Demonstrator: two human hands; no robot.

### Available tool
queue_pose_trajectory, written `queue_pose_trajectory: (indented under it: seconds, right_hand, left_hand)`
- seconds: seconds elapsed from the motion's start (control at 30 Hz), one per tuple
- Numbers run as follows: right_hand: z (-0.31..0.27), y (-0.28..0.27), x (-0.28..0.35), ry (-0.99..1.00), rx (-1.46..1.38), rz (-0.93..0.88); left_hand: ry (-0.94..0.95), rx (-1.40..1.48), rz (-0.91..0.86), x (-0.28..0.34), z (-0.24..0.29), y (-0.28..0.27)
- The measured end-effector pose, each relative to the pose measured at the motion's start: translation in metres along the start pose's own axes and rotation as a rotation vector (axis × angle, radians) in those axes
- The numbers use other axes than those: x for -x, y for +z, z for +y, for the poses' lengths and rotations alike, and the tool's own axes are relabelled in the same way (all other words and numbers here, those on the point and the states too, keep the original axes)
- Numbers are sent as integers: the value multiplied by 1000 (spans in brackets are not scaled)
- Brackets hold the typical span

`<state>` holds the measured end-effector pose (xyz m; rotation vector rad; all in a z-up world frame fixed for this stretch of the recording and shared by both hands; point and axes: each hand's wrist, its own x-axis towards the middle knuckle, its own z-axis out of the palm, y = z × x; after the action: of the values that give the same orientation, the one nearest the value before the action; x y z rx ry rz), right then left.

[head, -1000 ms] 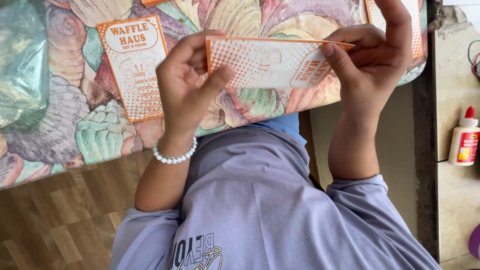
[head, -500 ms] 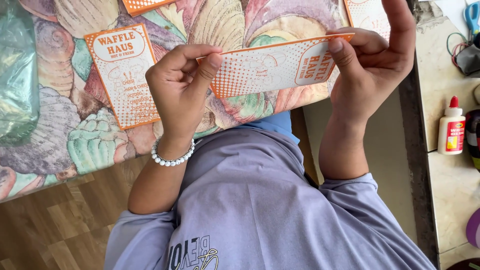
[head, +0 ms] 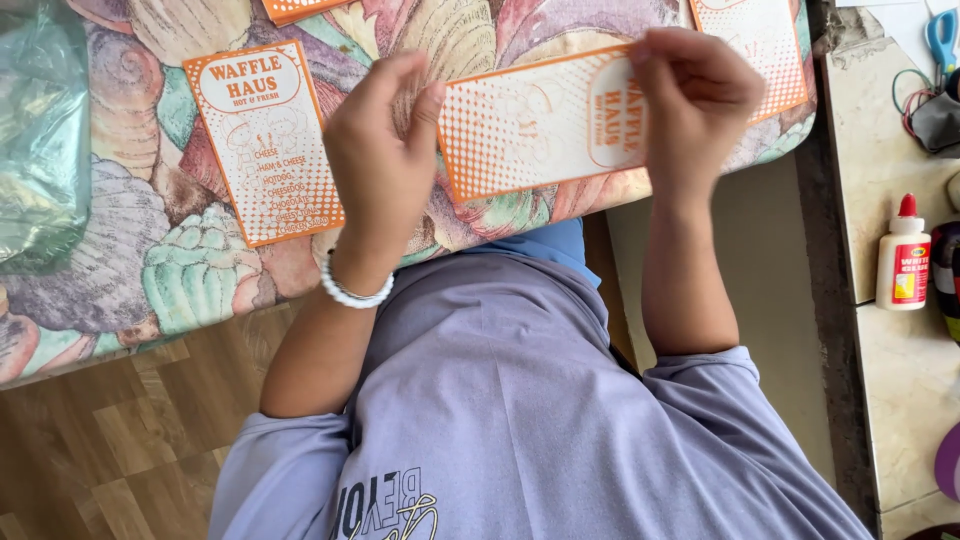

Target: Manually assembling paper food sleeves by folding them, applying glue to the edges, and pressing them together to form bags.

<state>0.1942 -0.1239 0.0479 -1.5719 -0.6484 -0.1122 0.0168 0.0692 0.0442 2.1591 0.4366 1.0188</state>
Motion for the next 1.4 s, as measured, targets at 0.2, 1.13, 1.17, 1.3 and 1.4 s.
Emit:
queue_pose_trajectory:
  seconds: [0.2, 1.13, 1.17, 1.3, 1.4]
  right_hand:
    - [63, 16, 4, -386, 534, -383]
    - [12, -91, 111, 438, 602, -346]
    - [18, -86, 126, 550, 213, -278]
    - [55, -85, 151, 548, -246, -140]
    - [86, -125, 125, 360, -29, -121]
  left_hand:
    - [142, -471, -576, 39, -9, 23]
    - [49, -633, -658, 76, 55, 42]
    - [100, -623, -624, 81, 63, 42]
    - [167, -322, -534, 102, 64, 45]
    - [156, -192, -515, 91, 57, 20]
